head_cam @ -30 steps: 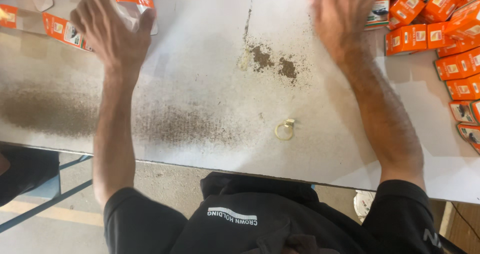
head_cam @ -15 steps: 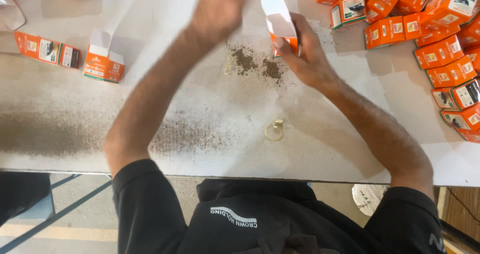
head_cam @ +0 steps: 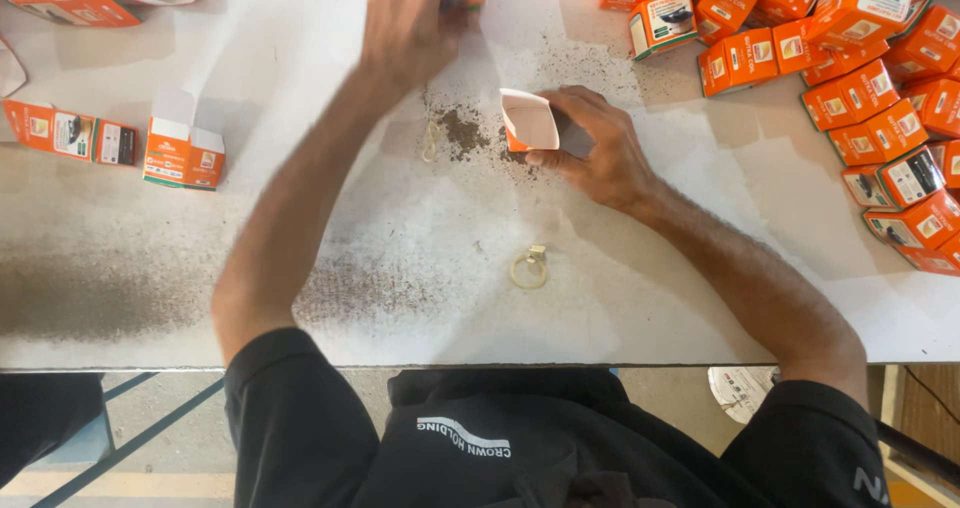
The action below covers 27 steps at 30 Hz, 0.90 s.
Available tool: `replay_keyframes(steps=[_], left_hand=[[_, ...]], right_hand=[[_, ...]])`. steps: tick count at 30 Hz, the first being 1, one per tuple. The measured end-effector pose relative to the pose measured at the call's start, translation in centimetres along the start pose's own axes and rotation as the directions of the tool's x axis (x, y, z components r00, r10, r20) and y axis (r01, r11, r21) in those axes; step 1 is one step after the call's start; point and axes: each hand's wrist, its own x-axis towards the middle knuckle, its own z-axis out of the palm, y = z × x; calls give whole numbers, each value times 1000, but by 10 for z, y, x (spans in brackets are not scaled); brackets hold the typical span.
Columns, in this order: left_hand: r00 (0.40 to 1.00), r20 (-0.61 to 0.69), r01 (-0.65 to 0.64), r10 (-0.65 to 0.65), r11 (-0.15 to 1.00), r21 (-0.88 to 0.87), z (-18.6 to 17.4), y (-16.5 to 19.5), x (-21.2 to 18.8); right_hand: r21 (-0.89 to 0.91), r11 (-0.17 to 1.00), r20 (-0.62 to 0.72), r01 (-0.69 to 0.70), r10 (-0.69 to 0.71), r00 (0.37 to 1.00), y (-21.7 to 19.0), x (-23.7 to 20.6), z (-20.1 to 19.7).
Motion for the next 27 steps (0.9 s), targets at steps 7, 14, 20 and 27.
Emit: replay_keyframes(steps=[7,14,20,27], left_hand=[[869,-351,-436,349,876,-206,8,67,-100],[908,-87,-388,411,900,199,2,90,-89],[976,29,-217,215,975,58,15,89,-108],[991,7,-131,131,983,130,25,98,-94]], right_hand=[[-55,998,-68,38,-42,997,2,1,16],[-58,998,-40,18,-20,999,1,1,17],[-34,999,-23,-5,4,1000,-5,2,16],[-24,1000,-9,7,-7,1000,-6,-2,18]])
